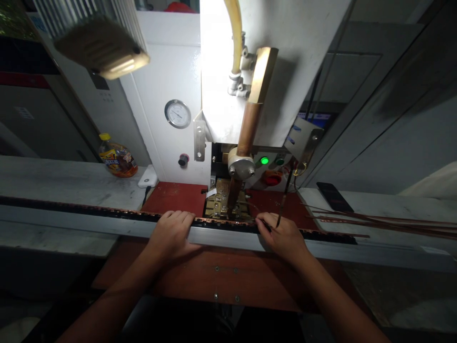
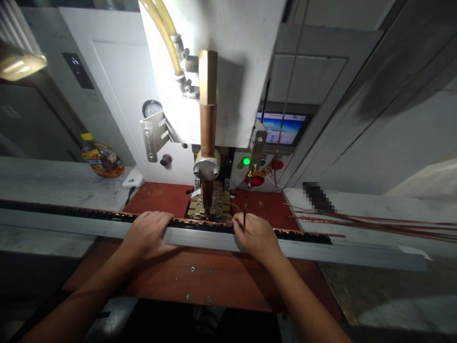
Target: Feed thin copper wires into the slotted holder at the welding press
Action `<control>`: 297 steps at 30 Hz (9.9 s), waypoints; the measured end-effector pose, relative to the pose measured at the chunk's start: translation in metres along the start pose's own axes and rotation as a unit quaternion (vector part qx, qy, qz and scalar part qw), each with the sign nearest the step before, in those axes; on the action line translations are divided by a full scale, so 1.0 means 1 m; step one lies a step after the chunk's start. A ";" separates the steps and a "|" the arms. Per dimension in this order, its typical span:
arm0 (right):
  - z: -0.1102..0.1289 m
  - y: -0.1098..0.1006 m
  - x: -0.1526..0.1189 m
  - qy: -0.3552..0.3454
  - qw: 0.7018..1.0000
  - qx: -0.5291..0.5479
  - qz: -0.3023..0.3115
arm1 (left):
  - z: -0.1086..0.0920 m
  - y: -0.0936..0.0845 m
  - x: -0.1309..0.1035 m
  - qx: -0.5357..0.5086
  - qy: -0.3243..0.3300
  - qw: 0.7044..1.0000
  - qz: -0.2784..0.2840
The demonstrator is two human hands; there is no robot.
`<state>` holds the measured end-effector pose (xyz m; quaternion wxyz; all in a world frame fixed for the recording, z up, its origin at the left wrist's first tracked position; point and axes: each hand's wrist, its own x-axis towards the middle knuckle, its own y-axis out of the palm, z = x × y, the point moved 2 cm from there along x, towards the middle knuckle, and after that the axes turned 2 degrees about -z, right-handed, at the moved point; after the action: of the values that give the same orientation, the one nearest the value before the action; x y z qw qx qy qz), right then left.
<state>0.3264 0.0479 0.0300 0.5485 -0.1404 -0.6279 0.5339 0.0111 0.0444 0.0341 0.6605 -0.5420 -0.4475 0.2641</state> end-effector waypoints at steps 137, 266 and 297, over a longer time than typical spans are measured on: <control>-0.023 0.001 0.017 0.119 0.984 0.014 0.133 | -0.011 -0.013 0.036 -0.030 -0.046 0.989 0.136; 0.007 0.022 0.032 0.081 0.990 0.010 0.119 | 0.032 -0.009 0.016 -0.017 -0.061 0.990 0.123; 0.010 0.017 0.029 0.073 0.993 -0.010 0.095 | 0.030 -0.009 0.013 -0.019 -0.059 0.993 0.102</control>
<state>0.3006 0.0714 0.0329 0.5380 -0.2437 -0.5752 0.5660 -0.0102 0.0675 0.0466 0.5922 -0.5809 -0.4326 0.3531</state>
